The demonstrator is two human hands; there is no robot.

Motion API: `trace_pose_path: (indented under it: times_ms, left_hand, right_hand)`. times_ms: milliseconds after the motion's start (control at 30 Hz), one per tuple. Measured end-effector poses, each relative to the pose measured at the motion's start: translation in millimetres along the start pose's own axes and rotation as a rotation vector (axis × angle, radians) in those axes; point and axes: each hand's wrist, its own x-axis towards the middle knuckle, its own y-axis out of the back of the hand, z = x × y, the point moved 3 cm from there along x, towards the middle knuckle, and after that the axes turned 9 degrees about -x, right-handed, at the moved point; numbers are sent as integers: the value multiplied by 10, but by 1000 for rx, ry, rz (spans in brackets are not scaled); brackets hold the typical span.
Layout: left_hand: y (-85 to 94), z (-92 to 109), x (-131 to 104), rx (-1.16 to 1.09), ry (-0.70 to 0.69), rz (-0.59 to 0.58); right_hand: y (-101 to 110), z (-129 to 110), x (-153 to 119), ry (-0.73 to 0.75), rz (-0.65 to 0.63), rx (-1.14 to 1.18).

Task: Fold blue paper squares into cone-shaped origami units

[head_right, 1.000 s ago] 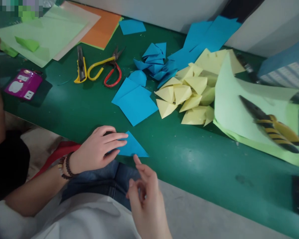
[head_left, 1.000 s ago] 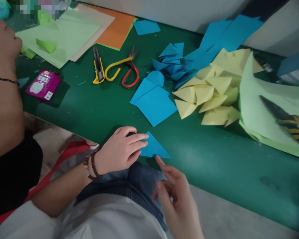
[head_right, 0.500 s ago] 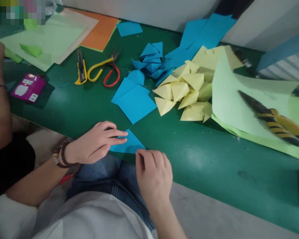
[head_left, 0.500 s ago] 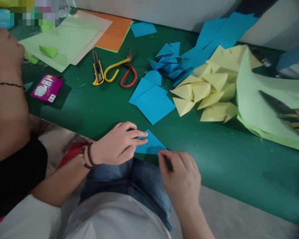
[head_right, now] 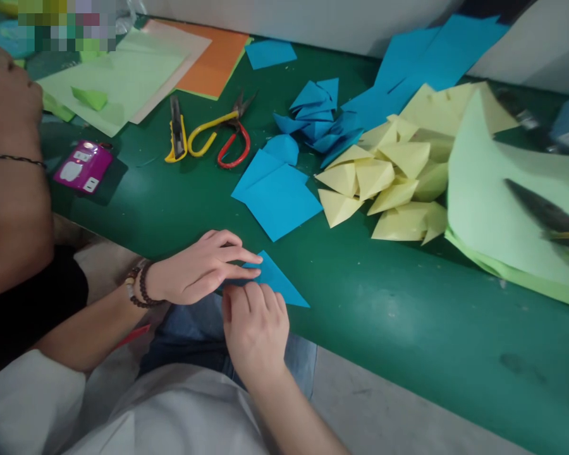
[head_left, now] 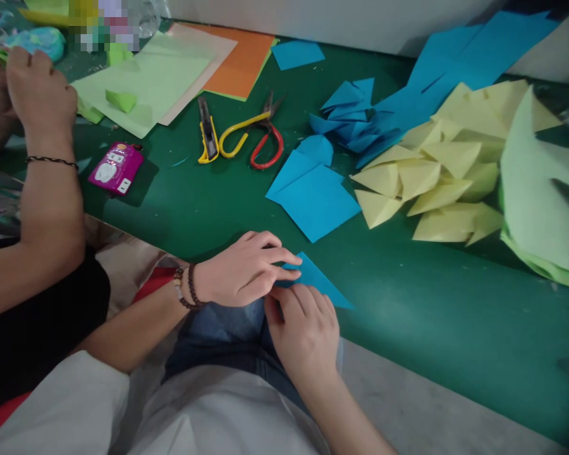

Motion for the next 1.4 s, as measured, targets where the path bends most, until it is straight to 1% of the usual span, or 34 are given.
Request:
trace_pose_path:
  times_ms: [233,333,400,433,467,533,567,633,700,800,867,933,1033,1133,1200,1300,1367,1400]
  left_hand:
    - [0,-27,-6,-29,-21,16]
    - [-18,-25,-12,-14,-46,41]
    - [-41,-27,-17,10,-50,67]
    - [-54,-32,-21,34,-48,84]
    - [-70,-37,-25,66,-48,98]
    - [-102,-47,-31,141,-66,114]
    - [-117,-50,-33,170,-84,115]
    - [-137,-48,-28,193,-131,114]
    - [-141,-23,-10,184,-184,130]
    - [-136,63,42,181,-250,171]
    - [-140,135,83,199,-249,214]
    - [-159,194,117,229,-199,271]
    - [-220,233,129,240,-127,351]
    - [-292,220,93,185,-183,374]
    - [-317,190,52,155,-229,360]
    - [-320,151,-13,139,-230,295]
    - [-316,153,-50,132,-208,259]
    - [-314,162,-65,130,-193,268]
  right_hand:
    - [-115,-189,19,0,75,51]
    - [-88,-238,-19,49,54,192]
    - [-6,-150,-72,81,36,316]
    - [47,-54,-104,77,34,340]
    - [103,76,-138,40,51,292]
    - [206,370,-209,-47,90,93]
    - [239,503,-244,-78,92,-4]
    - [259,687,-306,-94,54,-103]
    - [243,754,-355,-92,31,-117]
    - [207,718,-391,-107,53,-81]
    - [204,681,-397,-132,95,-67]
    - [224,665,-404,-140,144,-74]
    - [274,682,-435,-97,180,-71]
    - [312,736,-478,-9,162,4]
    - [325,773,-491,93,134,87]
    - [322,815,-463,252,56,211]
    - [314,836,-414,279,11,248]
    - [310,842,-383,265,-1,254]
